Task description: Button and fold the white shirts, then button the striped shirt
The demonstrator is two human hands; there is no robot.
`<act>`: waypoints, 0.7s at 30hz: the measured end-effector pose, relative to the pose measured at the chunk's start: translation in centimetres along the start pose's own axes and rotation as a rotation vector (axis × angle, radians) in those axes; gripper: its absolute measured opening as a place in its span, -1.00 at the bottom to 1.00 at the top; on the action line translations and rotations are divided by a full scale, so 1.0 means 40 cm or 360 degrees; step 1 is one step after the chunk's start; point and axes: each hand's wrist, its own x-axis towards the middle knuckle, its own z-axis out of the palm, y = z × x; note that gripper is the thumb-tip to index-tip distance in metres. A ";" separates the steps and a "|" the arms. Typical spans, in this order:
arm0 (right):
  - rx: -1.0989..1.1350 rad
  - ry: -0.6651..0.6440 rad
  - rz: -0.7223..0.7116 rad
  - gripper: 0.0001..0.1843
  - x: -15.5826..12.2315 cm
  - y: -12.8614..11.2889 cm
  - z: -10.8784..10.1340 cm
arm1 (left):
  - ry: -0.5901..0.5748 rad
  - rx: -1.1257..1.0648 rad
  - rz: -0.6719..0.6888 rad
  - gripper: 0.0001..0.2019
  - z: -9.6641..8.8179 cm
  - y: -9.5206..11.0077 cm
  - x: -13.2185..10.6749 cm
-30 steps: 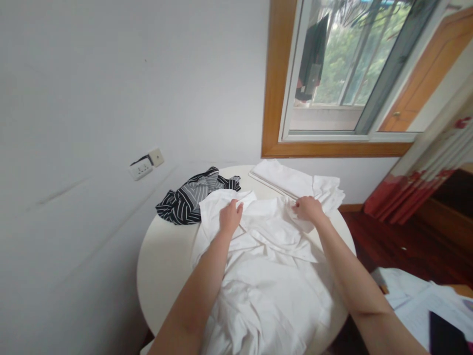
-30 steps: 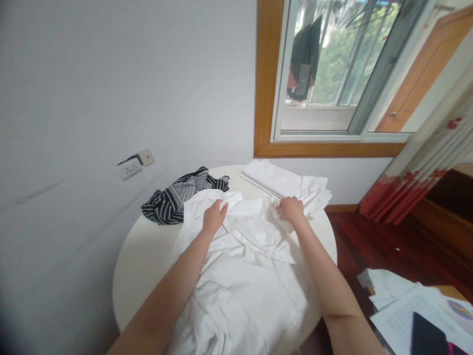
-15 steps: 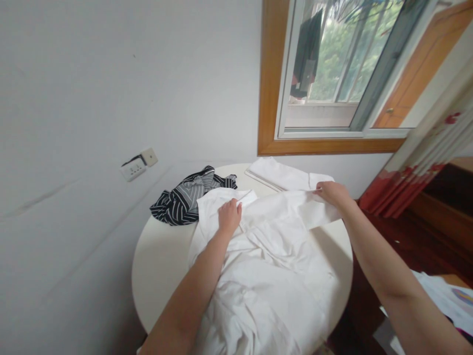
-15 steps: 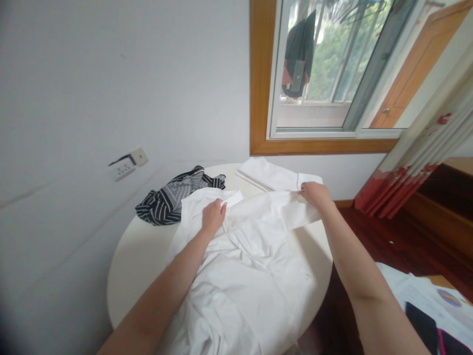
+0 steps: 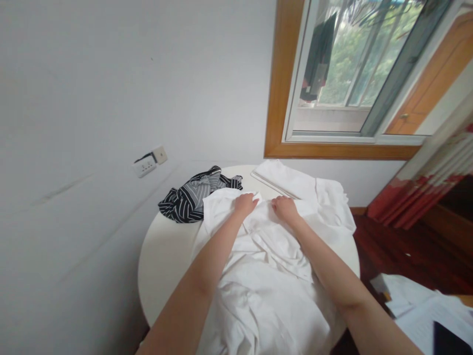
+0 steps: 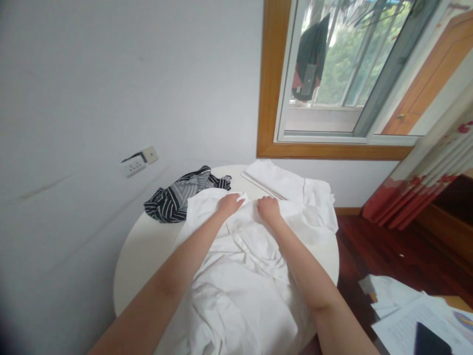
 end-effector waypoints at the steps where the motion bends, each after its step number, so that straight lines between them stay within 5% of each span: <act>1: 0.0007 0.0006 0.0015 -0.66 -0.006 -0.008 0.023 | -0.0027 -0.0019 0.0024 -0.64 0.004 0.000 0.010; 6: 0.0083 0.0147 0.0052 -0.54 -0.048 0.002 0.111 | -0.0086 -0.0117 0.0111 -0.63 0.020 0.005 0.065; 13: 0.0088 0.0418 0.0085 -0.40 -0.060 -0.002 0.119 | 0.0091 -0.0155 0.0032 -0.57 0.055 0.031 0.102; 21: 0.0269 0.0042 0.0204 -0.30 -0.036 0.037 0.174 | 0.0106 -0.0054 0.0095 -0.60 0.078 0.002 0.056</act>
